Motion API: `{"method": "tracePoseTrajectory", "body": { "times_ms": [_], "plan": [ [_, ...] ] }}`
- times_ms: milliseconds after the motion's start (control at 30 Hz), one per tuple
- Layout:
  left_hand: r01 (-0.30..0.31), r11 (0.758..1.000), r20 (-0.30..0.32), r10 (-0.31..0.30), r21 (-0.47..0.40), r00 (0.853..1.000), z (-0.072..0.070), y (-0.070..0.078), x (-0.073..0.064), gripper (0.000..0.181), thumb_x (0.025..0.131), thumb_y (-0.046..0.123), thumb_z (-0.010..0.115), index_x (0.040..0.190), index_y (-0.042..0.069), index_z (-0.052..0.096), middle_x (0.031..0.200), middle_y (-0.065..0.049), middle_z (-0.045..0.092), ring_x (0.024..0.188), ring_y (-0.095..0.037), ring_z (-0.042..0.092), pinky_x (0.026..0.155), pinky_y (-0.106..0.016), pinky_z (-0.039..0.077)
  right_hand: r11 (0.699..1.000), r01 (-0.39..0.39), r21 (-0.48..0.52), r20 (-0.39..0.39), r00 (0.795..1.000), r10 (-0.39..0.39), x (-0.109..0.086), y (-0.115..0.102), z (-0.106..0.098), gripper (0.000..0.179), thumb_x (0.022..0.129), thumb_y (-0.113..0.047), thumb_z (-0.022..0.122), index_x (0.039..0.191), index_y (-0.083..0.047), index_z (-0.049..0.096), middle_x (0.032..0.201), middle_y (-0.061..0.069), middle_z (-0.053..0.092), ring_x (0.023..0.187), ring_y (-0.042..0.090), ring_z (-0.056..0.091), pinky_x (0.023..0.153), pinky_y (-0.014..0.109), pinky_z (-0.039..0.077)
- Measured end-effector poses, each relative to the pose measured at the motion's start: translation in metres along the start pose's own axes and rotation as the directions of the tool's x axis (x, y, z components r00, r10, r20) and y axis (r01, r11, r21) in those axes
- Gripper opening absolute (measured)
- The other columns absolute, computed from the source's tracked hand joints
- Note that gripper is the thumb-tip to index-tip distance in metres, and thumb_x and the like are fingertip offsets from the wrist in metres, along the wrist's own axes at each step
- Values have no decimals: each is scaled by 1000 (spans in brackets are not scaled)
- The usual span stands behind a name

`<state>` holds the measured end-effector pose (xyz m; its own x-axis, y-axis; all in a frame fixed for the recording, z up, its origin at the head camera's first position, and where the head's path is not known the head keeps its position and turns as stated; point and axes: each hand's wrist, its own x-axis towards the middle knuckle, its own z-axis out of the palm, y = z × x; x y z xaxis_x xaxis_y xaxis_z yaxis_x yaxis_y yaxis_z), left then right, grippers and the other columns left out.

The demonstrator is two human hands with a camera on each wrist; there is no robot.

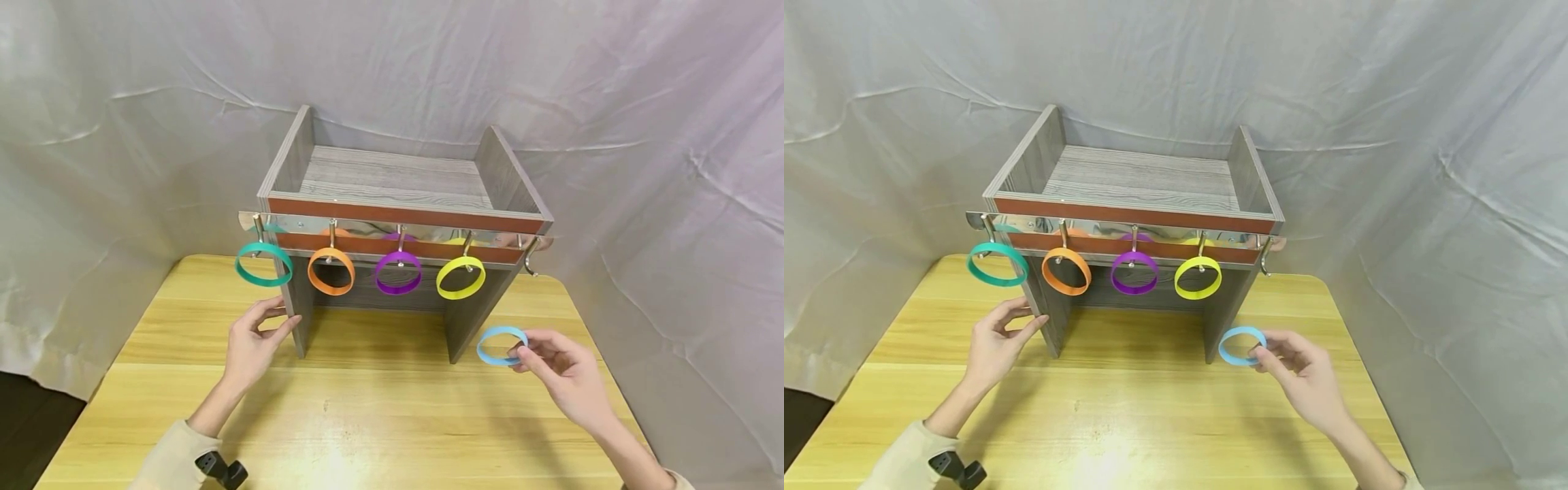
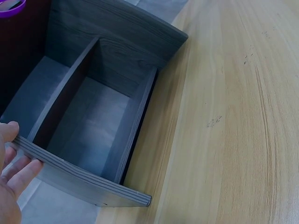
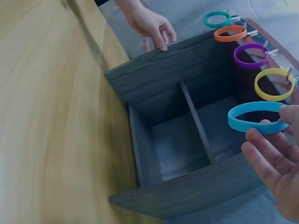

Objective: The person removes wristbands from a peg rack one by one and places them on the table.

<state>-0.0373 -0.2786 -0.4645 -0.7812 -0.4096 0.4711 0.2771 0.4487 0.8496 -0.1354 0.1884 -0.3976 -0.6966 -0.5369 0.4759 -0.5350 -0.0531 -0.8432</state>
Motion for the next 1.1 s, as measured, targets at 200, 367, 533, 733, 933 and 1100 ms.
{"method": "tracePoseTrajectory", "body": {
  "times_ms": [200,367,533,733,933,1100],
  "plan": [
    [2,1000,4,-2,-3,1000,0,-1,0,34,87,-10,79,120,-6,72,110,32,64,99,15,66,73,-10,63,999,-47,5,-1,999,47,-12,21,9,36,96,23,55,122,2,67,102,-6,79,84,8,78,73,25,69],
    [2,1000,-1,-2,-4,1000,-1,-1,-1,35,87,-11,79,120,-6,72,111,32,65,98,15,66,73,-10,63,993,-98,60,33,995,97,-22,40,19,33,99,20,54,124,3,67,103,-5,79,85,9,78,72,27,69],
    [5,1000,5,-5,-7,1000,-1,0,0,34,87,-10,79,120,-6,72,111,32,65,99,15,66,73,-10,63,983,-171,73,65,984,166,-32,56,27,28,101,15,55,123,2,66,102,-6,79,87,8,78,71,31,70],
    [4,1000,10,-4,-7,1000,-1,1,0,35,87,-10,80,121,-7,71,111,32,64,99,15,66,73,-10,63,958,-283,37,79,957,280,-41,70,33,22,103,8,58,122,20,58,97,-4,79,83,11,78,71,36,70],
    [0,1000,15,0,-14,1000,0,-1,0,35,88,-10,79,121,-6,71,112,31,65,99,14,66,73,-11,63,912,-411,2,73,909,409,-49,78,33,31,105,0,60,127,22,55,94,-2,80,79,13,78,74,38,71],
    [-1,1000,13,2,-21,1000,0,-1,0,34,88,-10,79,121,-5,72,112,31,66,99,14,67,74,-10,63,884,-467,-21,58,882,467,-55,85,30,35,105,-3,62,129,22,54,94,5,80,78,14,77,74,38,71]
  ]
}}
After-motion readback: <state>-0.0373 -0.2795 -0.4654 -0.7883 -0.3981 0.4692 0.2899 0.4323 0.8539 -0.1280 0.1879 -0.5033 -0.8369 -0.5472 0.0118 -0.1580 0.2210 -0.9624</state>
